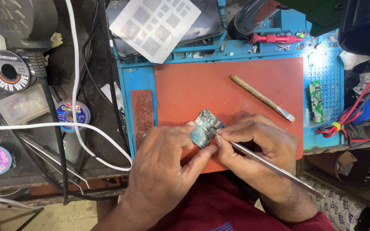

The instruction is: The person uses a metal pick tool to scrape and clean a small blue circuit board on a red mat. They then switch to a soldering iron to work on the same board, applying heat to specific areas. The workspace contains various electronics repair tools and components.

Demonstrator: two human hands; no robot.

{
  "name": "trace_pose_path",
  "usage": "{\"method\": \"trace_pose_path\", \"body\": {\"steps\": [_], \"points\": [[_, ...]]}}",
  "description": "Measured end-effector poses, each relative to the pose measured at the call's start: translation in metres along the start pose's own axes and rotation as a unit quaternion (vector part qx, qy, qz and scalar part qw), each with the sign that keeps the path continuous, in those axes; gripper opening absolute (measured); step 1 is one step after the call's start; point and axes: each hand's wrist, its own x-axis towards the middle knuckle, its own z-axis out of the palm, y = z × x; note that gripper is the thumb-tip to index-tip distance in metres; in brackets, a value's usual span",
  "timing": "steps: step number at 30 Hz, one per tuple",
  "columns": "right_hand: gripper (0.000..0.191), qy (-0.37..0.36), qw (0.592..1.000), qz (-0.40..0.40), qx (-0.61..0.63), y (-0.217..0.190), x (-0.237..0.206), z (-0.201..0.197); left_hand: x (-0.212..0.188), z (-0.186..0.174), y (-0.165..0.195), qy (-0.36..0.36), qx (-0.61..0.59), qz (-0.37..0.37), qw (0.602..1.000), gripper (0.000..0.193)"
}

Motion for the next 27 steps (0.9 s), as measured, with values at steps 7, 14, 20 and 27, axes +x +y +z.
{"method": "trace_pose_path", "body": {"steps": [7, 14, 20, 27], "points": [[0.017, -0.01, 1.0, -0.01, -0.002, -0.0002, 0.0005, -0.0003, 0.0006, 0.0002, 0.0002, 0.006, 0.004, 0.006, 1.0, 0.046], [0.018, -0.008, 1.0, -0.021, -0.018, 0.0, 0.0008, -0.0008, 0.0005, 0.001, 0.001, 0.005, 0.002, -0.003, 1.0, 0.045], [0.018, -0.005, 1.0, -0.02, -0.004, 0.0007, 0.0005, -0.0006, 0.0007, 0.0011, 0.0007, 0.005, 0.001, -0.001, 1.0, 0.045], [0.018, -0.005, 1.0, -0.022, -0.017, 0.0004, 0.0012, -0.0008, 0.0006, 0.0013, 0.0006, 0.003, 0.0, -0.006, 1.0, 0.045]]}}
